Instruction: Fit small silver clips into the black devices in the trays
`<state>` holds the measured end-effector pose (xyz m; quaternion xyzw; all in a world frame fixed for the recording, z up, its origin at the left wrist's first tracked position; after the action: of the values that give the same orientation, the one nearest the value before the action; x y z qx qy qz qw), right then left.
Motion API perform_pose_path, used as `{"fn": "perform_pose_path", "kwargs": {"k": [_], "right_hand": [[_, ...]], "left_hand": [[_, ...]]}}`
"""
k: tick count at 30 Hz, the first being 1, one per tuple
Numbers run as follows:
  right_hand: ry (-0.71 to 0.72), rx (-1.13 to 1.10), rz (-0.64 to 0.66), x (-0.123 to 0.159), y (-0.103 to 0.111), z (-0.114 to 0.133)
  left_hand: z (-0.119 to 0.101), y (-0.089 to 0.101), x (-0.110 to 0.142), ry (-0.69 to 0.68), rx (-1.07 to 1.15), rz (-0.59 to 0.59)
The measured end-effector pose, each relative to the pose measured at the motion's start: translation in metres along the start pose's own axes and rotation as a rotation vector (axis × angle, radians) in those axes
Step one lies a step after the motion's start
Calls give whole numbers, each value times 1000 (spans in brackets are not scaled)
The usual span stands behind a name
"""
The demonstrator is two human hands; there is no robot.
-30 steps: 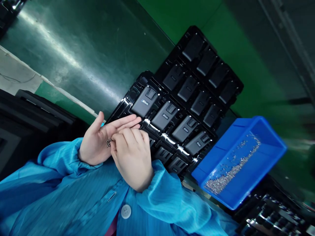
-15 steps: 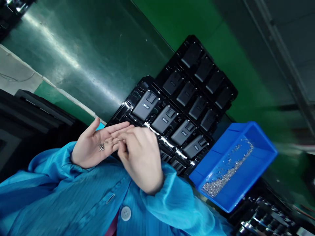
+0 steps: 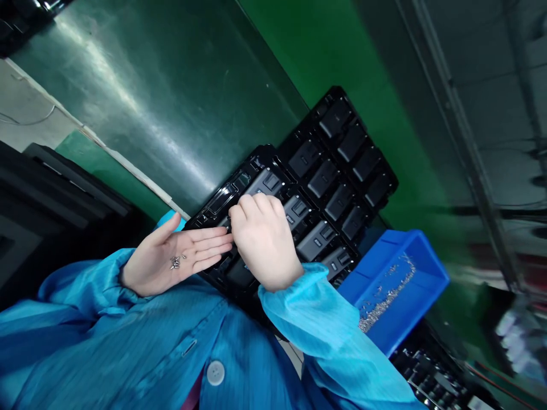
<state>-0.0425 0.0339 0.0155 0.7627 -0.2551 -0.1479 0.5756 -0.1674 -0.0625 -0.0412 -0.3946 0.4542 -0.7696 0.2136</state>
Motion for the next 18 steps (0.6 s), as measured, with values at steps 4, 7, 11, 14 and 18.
{"fn": "perform_pose_path", "kwargs": {"k": [4,7,11,14,18], "right_hand": [[16,39,11,-2,-2,4],[11,55,5,-4,-3,7],[-14,-4,-41,2,-6,10],[-33,-84,-86,13,-9,12],[-40,-140,-108,29,-13,16]], "left_hand": [[-1,1,-1,8,-6,8],[-1,1,-1,6,-16,2],[-1,-1,-2,-4,-27,-15],[0,-3,-2,-10,-29,-14],[-1,-2,-2,-20,-19,10]]}}
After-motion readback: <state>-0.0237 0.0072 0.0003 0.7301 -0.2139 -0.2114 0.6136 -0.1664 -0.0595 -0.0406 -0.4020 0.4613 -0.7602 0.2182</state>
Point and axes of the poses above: each hand's wrist, its own x-axis away from the middle knuckle, its own y-axis out of the back of the hand, z = x × y, the point moved 3 cm from there along -x, towards the middle knuckle, and after that the axes turned 10 degrees about x, right-handed, at the moved point
